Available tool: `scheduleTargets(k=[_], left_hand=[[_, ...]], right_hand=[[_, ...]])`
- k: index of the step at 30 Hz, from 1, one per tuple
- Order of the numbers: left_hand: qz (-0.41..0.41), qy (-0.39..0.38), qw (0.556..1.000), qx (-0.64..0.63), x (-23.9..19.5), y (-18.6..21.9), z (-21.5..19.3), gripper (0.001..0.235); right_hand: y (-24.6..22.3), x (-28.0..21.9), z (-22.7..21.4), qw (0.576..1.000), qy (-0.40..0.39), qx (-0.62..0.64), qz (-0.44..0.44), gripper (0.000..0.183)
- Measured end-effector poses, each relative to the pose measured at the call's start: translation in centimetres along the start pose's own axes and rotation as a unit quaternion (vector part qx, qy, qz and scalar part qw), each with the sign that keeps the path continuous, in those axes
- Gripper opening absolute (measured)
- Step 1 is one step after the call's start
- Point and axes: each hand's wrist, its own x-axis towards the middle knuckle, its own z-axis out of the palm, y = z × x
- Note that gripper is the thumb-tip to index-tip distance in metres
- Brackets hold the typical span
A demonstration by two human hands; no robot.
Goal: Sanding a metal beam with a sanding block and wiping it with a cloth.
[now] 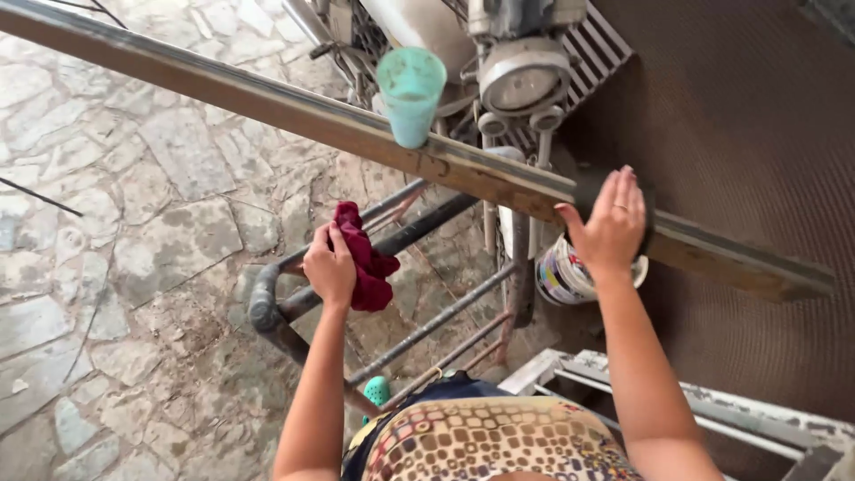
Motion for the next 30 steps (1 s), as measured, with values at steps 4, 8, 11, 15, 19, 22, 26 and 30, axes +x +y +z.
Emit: scheduleTargets(k=[4, 8, 11, 15, 19, 22, 26, 30], left_hand=[[0.001, -0.007, 1.000, 0.000, -0.2, 0.1, 0.0, 0.026], [0.008, -0.003, 1.000, 0.000, 0.1, 0.3, -0.2, 0.026], [0.000, -0.015, 1.000, 0.003, 0.2, 0.1, 0.3, 0.027], [0.000, -0.027, 1.000, -0.008, 0.1, 1.2, -0.7, 0.025], [-0.002, -0.014, 1.000, -0.004, 0.1, 0.4, 0.1, 0.029], [0.003, -0.023, 1.000, 0.010, -0.3, -0.1, 0.6, 0.028], [0.009, -0.026, 1.000, 0.009, -0.2, 0.0, 0.4, 0.028], [0.011, -0.025, 1.000, 0.001, -0.2, 0.2, 0.6, 0.029]], right_hand=[[1.3, 0.3, 4.5, 0.999, 0.012, -0.044, 0.006, 0.099], [-3.1, 1.0, 2.2, 1.000, 0.008, 0.014, -0.003, 0.110], [-1.4, 1.2, 3.7, 1.000, -0.003, -0.004, 0.015, 0.110], [-3.3, 2.1, 5.2, 1.000, 0.001, -0.014, -0.010, 0.108], [-2.2, 1.4, 4.2, 0.999, -0.023, -0.005, -0.027, 0.110], [0.0, 1.1, 7.2, 0.997, -0.027, -0.067, 0.015, 0.104], [-4.7, 1.6, 4.6, 1.000, -0.016, 0.002, 0.003, 0.103], [-0.4, 0.5, 5.3, 0.998, 0.012, -0.067, 0.018, 0.096]])
